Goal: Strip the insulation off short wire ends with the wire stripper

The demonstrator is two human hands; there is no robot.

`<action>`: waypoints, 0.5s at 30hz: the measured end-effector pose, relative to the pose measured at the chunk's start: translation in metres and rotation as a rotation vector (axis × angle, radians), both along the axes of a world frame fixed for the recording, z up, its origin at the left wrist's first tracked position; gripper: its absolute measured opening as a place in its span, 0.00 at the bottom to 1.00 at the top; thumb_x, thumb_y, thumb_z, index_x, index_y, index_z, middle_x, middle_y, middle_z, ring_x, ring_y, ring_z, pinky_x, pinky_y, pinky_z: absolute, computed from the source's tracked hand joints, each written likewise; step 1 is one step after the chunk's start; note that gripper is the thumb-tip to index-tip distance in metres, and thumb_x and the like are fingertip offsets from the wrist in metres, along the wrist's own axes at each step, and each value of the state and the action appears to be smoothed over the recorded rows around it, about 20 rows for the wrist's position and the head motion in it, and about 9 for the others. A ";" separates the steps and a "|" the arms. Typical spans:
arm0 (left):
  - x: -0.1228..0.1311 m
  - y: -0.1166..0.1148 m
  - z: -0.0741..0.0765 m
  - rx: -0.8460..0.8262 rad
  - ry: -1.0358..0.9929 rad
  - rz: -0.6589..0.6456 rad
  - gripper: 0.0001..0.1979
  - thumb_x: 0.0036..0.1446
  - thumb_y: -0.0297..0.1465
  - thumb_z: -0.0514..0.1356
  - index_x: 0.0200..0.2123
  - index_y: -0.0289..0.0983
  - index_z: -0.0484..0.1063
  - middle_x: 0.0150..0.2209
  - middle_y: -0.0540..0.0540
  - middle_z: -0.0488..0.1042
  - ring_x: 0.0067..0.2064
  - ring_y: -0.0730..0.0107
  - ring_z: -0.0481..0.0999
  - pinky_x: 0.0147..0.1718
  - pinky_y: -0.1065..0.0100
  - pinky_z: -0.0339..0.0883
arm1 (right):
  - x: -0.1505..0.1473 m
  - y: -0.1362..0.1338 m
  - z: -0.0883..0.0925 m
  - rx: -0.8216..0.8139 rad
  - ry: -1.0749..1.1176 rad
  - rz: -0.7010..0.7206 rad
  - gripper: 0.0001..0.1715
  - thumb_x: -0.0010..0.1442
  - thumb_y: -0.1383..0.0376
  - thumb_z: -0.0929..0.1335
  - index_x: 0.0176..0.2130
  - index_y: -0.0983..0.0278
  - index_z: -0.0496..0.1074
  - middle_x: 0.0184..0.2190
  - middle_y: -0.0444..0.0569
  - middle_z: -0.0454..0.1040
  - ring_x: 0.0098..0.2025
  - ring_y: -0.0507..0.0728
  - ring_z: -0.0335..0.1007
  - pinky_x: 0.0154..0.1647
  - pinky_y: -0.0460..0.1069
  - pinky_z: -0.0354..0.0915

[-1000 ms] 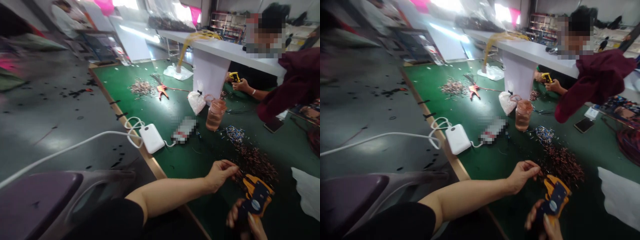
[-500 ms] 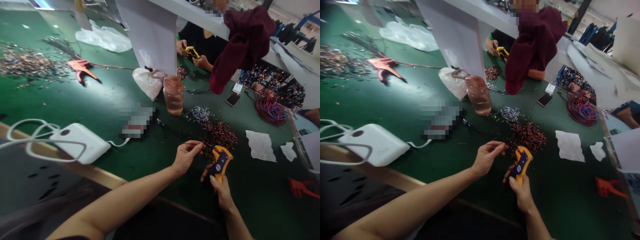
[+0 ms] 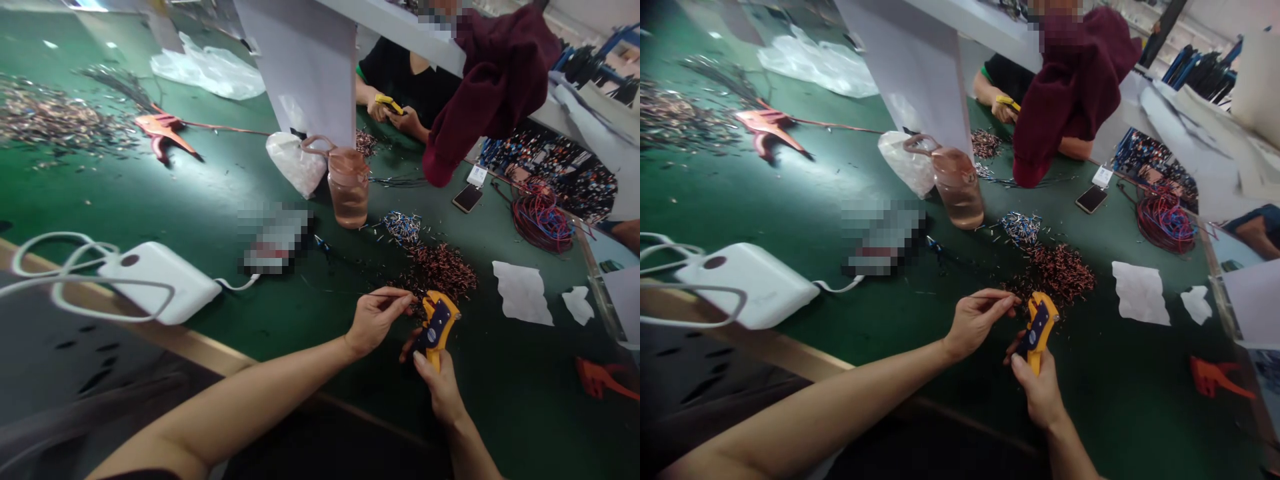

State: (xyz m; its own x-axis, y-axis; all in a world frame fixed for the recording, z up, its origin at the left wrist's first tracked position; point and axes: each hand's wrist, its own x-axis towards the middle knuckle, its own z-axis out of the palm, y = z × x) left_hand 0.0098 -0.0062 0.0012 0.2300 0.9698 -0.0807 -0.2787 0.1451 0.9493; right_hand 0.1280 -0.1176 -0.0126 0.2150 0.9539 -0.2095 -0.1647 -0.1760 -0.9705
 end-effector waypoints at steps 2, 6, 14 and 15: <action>0.000 0.000 0.000 0.024 0.004 0.012 0.13 0.45 0.39 0.68 0.28 0.35 0.79 0.25 0.45 0.79 0.24 0.71 0.76 0.28 0.70 0.74 | 0.000 0.000 0.002 -0.012 -0.029 0.015 0.20 0.54 0.54 0.72 0.42 0.64 0.72 0.32 0.49 0.74 0.32 0.57 0.69 0.35 0.51 0.66; -0.001 -0.002 0.003 0.042 -0.004 0.010 0.12 0.46 0.39 0.68 0.27 0.35 0.78 0.24 0.45 0.79 0.22 0.71 0.75 0.26 0.70 0.74 | 0.000 0.000 0.005 -0.021 -0.087 0.044 0.20 0.54 0.54 0.72 0.42 0.66 0.72 0.32 0.50 0.74 0.34 0.58 0.68 0.35 0.51 0.65; -0.001 -0.006 0.006 0.072 0.017 -0.019 0.08 0.46 0.35 0.67 0.26 0.36 0.78 0.23 0.46 0.78 0.20 0.74 0.73 0.22 0.73 0.71 | 0.004 -0.002 0.006 0.040 0.043 -0.075 0.19 0.56 0.56 0.71 0.43 0.64 0.71 0.34 0.49 0.74 0.34 0.58 0.70 0.40 0.52 0.65; 0.000 -0.006 0.005 0.064 0.023 -0.018 0.07 0.46 0.34 0.67 0.26 0.36 0.78 0.22 0.46 0.78 0.20 0.74 0.73 0.22 0.74 0.71 | 0.004 -0.002 0.007 0.043 0.063 -0.078 0.19 0.56 0.56 0.71 0.44 0.63 0.71 0.34 0.49 0.74 0.34 0.58 0.70 0.40 0.52 0.65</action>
